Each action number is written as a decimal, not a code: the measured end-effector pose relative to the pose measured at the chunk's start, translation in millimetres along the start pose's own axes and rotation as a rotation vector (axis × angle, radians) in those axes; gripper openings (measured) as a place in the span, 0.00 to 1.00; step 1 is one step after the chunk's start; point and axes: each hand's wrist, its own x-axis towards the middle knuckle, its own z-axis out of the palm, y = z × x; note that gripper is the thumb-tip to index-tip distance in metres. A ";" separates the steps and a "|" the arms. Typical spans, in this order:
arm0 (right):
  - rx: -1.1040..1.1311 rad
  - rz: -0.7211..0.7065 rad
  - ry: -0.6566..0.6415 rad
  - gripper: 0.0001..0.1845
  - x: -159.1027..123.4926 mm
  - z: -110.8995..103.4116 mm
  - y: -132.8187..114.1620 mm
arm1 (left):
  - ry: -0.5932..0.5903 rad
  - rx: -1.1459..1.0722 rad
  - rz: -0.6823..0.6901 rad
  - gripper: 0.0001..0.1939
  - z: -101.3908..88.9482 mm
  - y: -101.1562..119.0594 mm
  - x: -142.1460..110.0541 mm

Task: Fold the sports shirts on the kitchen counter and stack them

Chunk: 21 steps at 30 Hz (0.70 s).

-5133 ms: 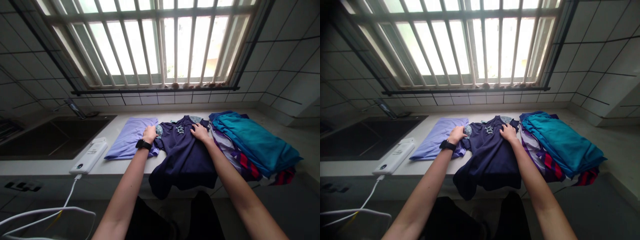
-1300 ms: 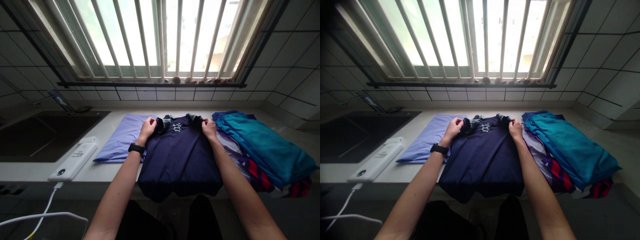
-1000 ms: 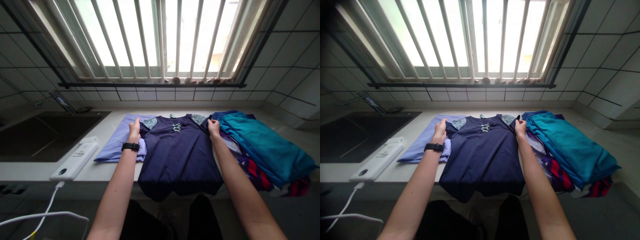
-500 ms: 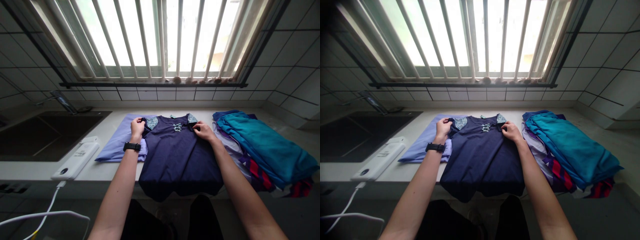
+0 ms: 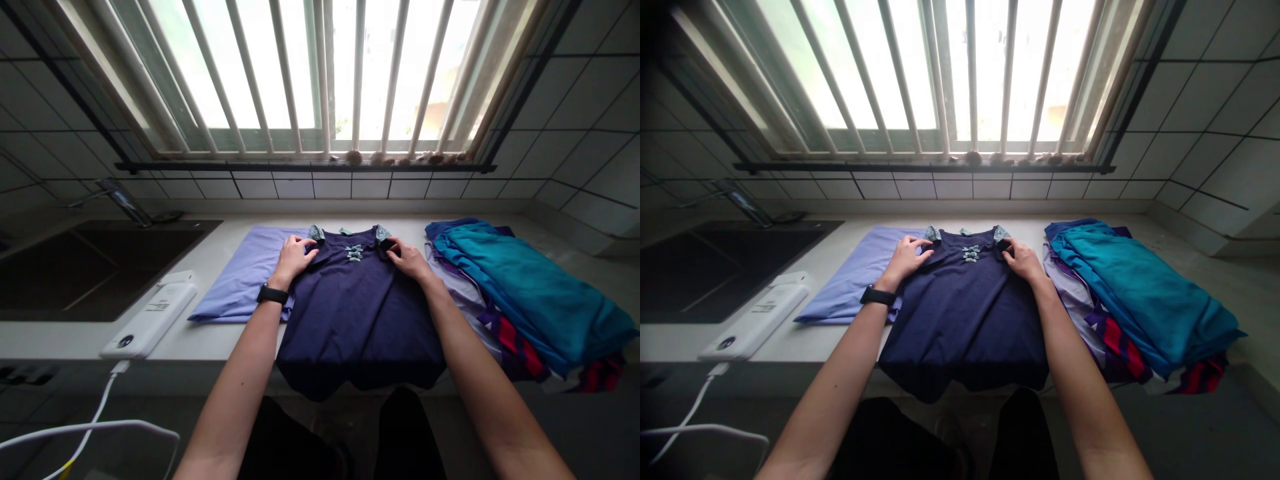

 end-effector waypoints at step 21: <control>-0.125 -0.067 -0.067 0.16 -3.5 -1.1 -0.6 | -0.358 -0.173 0.061 0.16 -10.7 16.6 -4.3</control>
